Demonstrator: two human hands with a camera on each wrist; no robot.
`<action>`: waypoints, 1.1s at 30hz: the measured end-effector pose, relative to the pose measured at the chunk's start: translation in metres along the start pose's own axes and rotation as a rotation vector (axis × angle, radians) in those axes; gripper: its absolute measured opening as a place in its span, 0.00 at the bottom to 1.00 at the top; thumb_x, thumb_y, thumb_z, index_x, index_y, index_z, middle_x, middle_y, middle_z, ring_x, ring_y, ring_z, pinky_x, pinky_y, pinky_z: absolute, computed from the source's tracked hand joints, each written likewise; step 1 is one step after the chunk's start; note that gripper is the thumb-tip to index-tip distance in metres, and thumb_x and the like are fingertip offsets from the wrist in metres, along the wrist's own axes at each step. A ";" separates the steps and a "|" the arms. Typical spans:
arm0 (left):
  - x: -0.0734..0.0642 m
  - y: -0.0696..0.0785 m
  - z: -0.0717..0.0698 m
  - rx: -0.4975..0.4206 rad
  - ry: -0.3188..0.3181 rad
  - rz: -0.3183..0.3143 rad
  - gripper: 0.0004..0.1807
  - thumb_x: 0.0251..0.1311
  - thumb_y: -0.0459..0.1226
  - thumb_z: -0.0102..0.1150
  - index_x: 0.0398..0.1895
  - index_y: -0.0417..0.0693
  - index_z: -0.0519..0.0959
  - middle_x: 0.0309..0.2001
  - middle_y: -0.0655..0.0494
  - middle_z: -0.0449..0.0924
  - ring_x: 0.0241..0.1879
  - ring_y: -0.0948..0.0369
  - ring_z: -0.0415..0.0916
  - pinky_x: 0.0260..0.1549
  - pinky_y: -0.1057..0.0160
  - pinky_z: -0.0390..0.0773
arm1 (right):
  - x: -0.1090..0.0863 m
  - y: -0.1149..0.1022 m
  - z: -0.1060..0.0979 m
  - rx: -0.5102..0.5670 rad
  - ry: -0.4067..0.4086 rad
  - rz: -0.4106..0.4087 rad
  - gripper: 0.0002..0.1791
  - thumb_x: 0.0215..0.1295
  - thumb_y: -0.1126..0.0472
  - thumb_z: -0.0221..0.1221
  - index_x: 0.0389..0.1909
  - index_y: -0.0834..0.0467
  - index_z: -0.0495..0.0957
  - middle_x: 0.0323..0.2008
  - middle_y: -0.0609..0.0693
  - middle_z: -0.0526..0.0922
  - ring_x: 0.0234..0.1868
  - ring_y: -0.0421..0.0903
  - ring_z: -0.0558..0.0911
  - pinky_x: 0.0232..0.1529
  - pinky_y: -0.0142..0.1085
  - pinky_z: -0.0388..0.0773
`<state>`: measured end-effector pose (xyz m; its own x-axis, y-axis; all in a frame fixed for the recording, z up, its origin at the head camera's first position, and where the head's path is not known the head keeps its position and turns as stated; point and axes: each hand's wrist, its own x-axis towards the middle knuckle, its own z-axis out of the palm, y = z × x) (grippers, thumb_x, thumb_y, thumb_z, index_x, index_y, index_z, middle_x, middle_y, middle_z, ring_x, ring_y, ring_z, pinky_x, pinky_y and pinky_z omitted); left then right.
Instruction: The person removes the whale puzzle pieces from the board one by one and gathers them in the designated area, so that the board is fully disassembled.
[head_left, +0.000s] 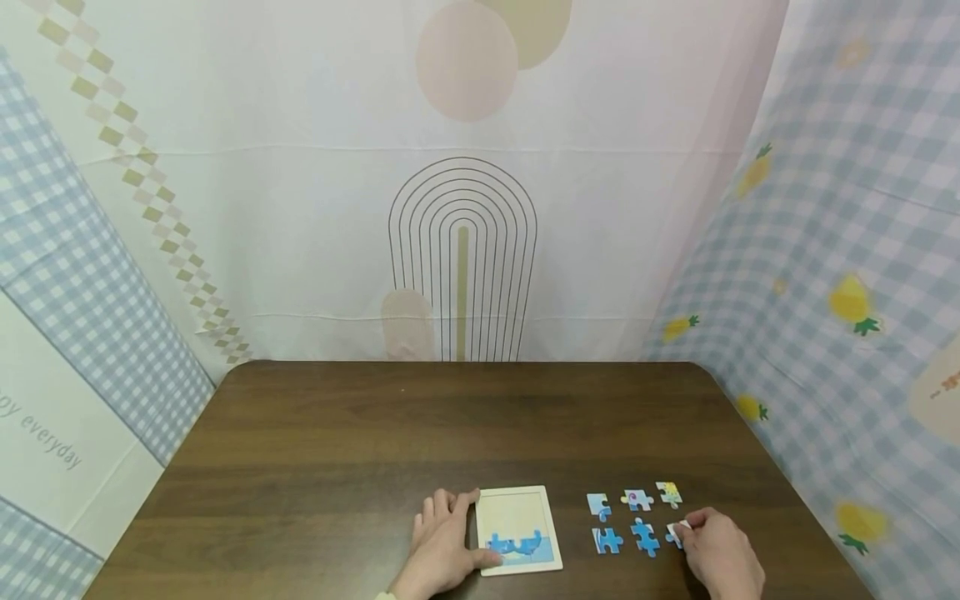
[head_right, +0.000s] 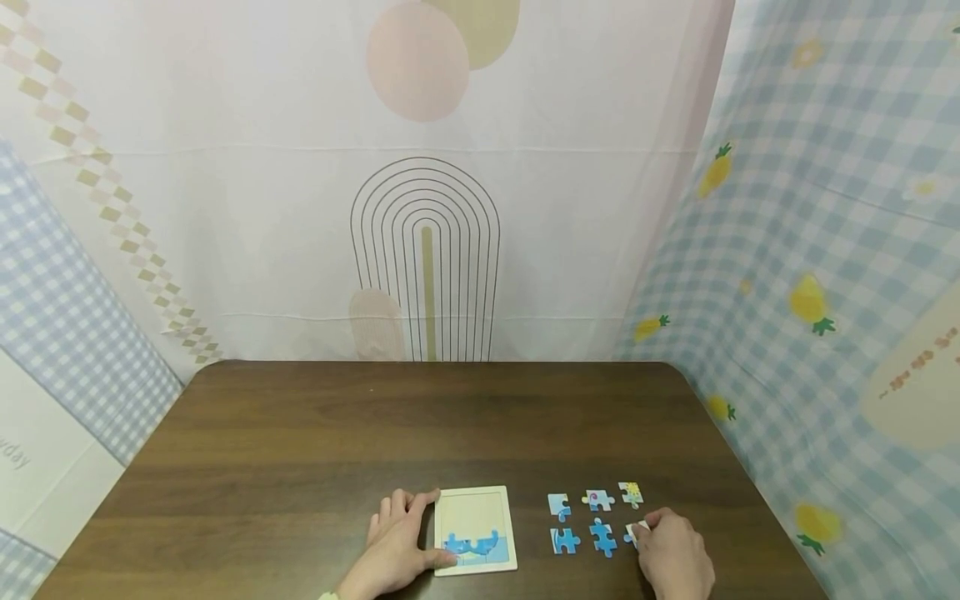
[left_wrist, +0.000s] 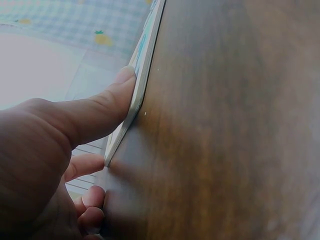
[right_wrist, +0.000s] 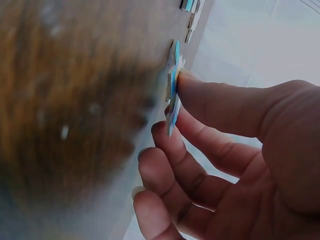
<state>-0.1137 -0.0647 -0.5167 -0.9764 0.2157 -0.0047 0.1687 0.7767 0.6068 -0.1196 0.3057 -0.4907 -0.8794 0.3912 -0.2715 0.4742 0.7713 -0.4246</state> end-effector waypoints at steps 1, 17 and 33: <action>0.000 0.000 0.000 0.000 0.001 0.001 0.51 0.37 0.60 0.73 0.66 0.48 0.69 0.42 0.53 0.62 0.41 0.55 0.56 0.36 0.58 0.56 | 0.000 0.000 0.000 -0.002 -0.003 0.003 0.18 0.62 0.51 0.64 0.43 0.61 0.79 0.37 0.58 0.82 0.38 0.55 0.80 0.29 0.49 0.72; 0.000 -0.001 0.001 -0.008 -0.015 -0.012 0.51 0.38 0.60 0.73 0.66 0.48 0.68 0.42 0.53 0.63 0.41 0.54 0.56 0.37 0.57 0.56 | 0.004 0.001 0.002 -0.029 -0.039 0.020 0.18 0.62 0.51 0.63 0.43 0.62 0.78 0.39 0.59 0.81 0.39 0.56 0.80 0.30 0.50 0.73; 0.001 -0.001 0.002 -0.005 -0.012 -0.014 0.51 0.37 0.60 0.73 0.66 0.48 0.69 0.42 0.53 0.62 0.40 0.55 0.56 0.37 0.57 0.56 | 0.004 -0.002 0.001 -0.058 -0.070 0.013 0.18 0.64 0.53 0.62 0.44 0.64 0.77 0.38 0.58 0.81 0.40 0.56 0.80 0.31 0.51 0.73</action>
<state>-0.1147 -0.0642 -0.5187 -0.9771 0.2115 -0.0226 0.1541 0.7769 0.6105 -0.1243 0.3058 -0.4916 -0.8669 0.3667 -0.3375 0.4805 0.7948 -0.3707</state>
